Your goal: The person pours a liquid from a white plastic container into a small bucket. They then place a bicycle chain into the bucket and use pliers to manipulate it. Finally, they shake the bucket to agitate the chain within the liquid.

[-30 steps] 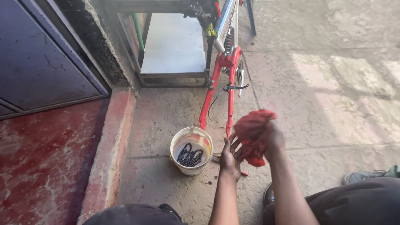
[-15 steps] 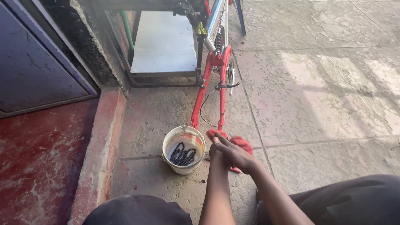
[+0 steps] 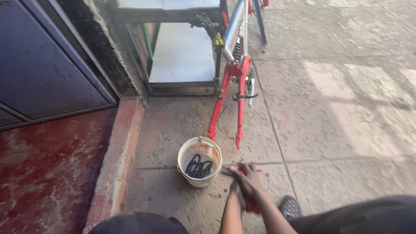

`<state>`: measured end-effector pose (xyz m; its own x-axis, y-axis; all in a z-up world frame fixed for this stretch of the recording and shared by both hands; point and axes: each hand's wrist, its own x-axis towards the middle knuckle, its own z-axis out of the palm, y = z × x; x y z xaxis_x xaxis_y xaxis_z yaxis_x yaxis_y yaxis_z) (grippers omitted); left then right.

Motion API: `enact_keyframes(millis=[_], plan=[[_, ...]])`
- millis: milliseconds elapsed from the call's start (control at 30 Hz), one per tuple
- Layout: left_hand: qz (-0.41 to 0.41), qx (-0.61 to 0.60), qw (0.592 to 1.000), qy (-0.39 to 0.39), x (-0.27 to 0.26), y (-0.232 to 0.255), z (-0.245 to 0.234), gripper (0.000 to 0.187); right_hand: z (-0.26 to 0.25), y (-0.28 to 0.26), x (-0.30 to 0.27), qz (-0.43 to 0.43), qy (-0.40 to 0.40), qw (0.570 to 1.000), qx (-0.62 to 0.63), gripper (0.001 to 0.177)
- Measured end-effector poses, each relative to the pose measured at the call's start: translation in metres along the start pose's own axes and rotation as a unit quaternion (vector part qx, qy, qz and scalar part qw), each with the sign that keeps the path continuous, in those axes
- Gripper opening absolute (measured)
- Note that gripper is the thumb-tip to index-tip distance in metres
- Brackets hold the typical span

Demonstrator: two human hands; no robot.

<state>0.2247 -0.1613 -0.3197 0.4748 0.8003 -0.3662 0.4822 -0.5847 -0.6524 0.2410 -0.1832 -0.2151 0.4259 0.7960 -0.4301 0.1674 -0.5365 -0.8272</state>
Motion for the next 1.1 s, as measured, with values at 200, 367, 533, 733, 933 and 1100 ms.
enact_keyframes(millis=[200, 367, 533, 733, 933, 1100], plan=[[-0.16, -0.947, 0.14, -0.241, -0.034, -0.008, 0.036, 0.029, 0.014, 0.03, 0.044, 0.085, 0.086, 0.98, -0.16, 0.073], [-0.139, -0.649, 0.604, -0.441, -0.093, -0.058, 0.011, 0.059, 0.038, -0.051, 0.015, 0.136, -0.07, 0.982, 0.109, 0.072], [-0.244, -0.772, 0.524, -0.264, -0.052, -0.034, 0.077, 0.039, 0.072, -0.031, 0.043, 0.156, -0.103, 0.972, 0.142, 0.046], [-0.564, -0.753, 0.253, -0.226, -0.056, -0.056, 0.118, 0.035, 0.067, -0.027, 0.031, 0.132, -0.058, 0.98, 0.136, 0.014], [-0.677, -0.71, 0.119, 0.154, -0.06, -0.186, 0.09, 0.026, 0.021, -0.133, 0.005, 0.008, -0.083, 0.991, -0.101, 0.027], [-0.457, -0.799, 0.014, 0.389, -0.139, -0.349, -0.055, 0.035, -0.008, -0.174, 0.065, -0.2, -0.037, 0.912, -0.356, 0.04]])
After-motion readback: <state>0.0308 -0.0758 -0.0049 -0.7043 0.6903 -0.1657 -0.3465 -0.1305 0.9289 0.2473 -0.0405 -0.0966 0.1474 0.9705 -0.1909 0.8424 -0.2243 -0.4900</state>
